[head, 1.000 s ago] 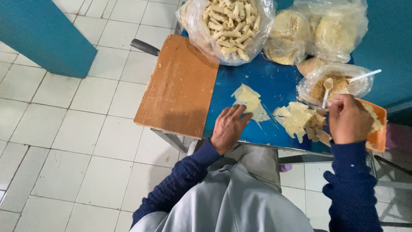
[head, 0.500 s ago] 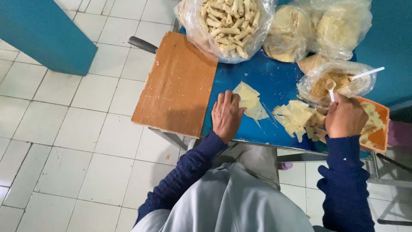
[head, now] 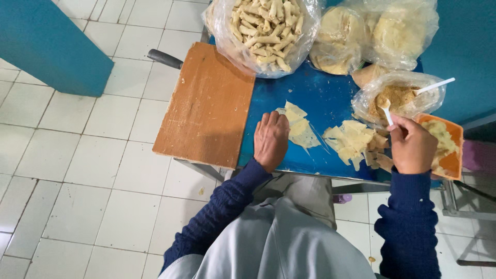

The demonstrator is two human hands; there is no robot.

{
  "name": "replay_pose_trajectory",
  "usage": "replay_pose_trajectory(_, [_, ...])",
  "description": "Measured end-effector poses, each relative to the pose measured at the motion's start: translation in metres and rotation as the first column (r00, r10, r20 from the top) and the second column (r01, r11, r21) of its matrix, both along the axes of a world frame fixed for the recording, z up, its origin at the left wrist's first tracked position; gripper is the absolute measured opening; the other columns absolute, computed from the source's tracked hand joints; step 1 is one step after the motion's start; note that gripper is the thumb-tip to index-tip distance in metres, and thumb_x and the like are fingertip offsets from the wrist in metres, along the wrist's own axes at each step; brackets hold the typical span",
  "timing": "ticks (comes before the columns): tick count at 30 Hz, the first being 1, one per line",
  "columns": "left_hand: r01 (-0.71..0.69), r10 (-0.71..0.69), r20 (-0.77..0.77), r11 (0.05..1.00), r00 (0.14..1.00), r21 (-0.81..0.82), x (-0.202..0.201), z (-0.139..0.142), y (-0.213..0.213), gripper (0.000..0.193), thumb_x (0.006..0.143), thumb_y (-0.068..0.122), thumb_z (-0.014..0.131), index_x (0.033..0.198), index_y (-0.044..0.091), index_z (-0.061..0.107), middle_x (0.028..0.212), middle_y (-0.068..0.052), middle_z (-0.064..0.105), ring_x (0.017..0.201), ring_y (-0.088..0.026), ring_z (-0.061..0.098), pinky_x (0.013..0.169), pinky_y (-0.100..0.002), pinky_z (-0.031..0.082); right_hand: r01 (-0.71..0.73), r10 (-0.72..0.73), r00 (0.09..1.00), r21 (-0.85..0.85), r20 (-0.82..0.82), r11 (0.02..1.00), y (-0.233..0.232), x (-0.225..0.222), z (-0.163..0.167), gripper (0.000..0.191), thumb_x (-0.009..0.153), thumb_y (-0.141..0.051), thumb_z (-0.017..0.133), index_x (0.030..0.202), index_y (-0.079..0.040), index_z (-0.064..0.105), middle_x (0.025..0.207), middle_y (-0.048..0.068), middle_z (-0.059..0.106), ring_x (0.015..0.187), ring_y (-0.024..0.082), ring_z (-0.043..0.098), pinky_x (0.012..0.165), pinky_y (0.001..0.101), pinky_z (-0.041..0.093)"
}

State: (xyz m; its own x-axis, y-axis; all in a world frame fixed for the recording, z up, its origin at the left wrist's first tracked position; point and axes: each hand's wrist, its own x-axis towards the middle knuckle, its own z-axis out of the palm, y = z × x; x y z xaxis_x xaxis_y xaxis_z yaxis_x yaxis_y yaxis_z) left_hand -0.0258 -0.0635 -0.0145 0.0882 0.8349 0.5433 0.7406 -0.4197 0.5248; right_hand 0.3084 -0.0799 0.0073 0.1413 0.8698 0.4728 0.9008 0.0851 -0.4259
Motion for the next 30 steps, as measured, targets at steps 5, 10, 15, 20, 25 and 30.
replay_pose_trajectory(5, [0.096,-0.095,0.087,0.995,0.992,-0.005,0.000,-0.007,-0.002,0.005,0.094,0.005,0.057,0.091,0.003,0.053,0.090,-0.017,0.061,0.089,-0.038,0.059,0.080,-0.049,0.047,0.036,-0.047,0.987,-0.076,-0.151,0.996,-0.036,-0.016,0.028,0.018,0.106,-0.008,0.069,0.123,-0.005,0.076,0.089,0.012,0.073,0.078,0.021,0.066,0.072,0.0317,0.050])
replay_pose_trajectory(10, [0.142,-0.124,0.212,0.987,0.969,-0.070,-0.004,-0.002,-0.008,0.006,0.091,0.003,0.060,0.095,0.005,0.055,0.089,-0.015,0.063,0.087,-0.038,0.059,0.082,-0.048,0.048,-0.161,0.121,0.922,-0.079,-0.368,0.984,-0.061,-0.043,0.043,0.029,0.105,-0.002,0.063,0.134,0.000,0.070,0.106,0.005,0.074,0.093,0.008,0.068,0.081,0.0227,0.052])
replay_pose_trajectory(15, [0.164,-0.145,0.248,0.985,0.958,-0.058,-0.008,0.009,-0.017,0.026,0.080,0.001,0.068,0.102,0.004,0.056,0.097,-0.014,0.063,0.092,-0.039,0.060,0.081,-0.048,0.048,-0.410,0.254,0.803,-0.191,-0.539,0.892,-0.066,-0.081,0.033,0.028,0.102,-0.003,0.062,0.129,-0.002,0.069,0.109,0.007,0.075,0.093,0.007,0.068,0.081,0.0225,0.053])
replay_pose_trajectory(20, [0.169,-0.157,0.199,0.984,0.967,-0.048,-0.009,0.016,-0.026,0.035,0.083,0.001,0.069,0.116,0.011,0.064,0.103,-0.012,0.060,0.097,-0.036,0.060,0.082,-0.045,0.050,-0.385,0.319,0.908,-0.241,-0.271,0.891,-0.059,-0.109,0.029,0.027,0.095,-0.003,0.065,0.121,-0.008,0.072,0.102,0.009,0.073,0.084,0.017,0.071,0.074,0.0303,0.053])
replay_pose_trajectory(25, [0.194,-0.191,0.084,0.981,0.978,-0.030,-0.007,0.017,-0.028,0.034,0.091,0.005,0.067,0.122,0.018,0.071,0.101,-0.009,0.059,0.096,-0.031,0.058,0.080,-0.042,0.052,-0.415,0.420,0.901,-0.067,0.107,0.907,-0.054,-0.116,0.036,0.028,0.091,0.000,0.065,0.118,-0.007,0.071,0.101,0.010,0.067,0.094,0.031,0.064,0.082,0.0418,0.051])
replay_pose_trajectory(30, [0.177,-0.177,-0.020,0.983,0.984,0.048,-0.006,0.013,-0.028,0.036,0.085,0.004,0.065,0.116,0.020,0.074,0.106,-0.009,0.058,0.100,-0.030,0.058,0.081,-0.041,0.052,-0.444,0.445,0.870,-0.056,0.214,0.895,-0.055,-0.113,0.042,0.033,0.091,0.003,0.064,0.120,-0.009,0.071,0.105,0.010,0.064,0.100,0.032,0.061,0.089,0.0418,0.051])
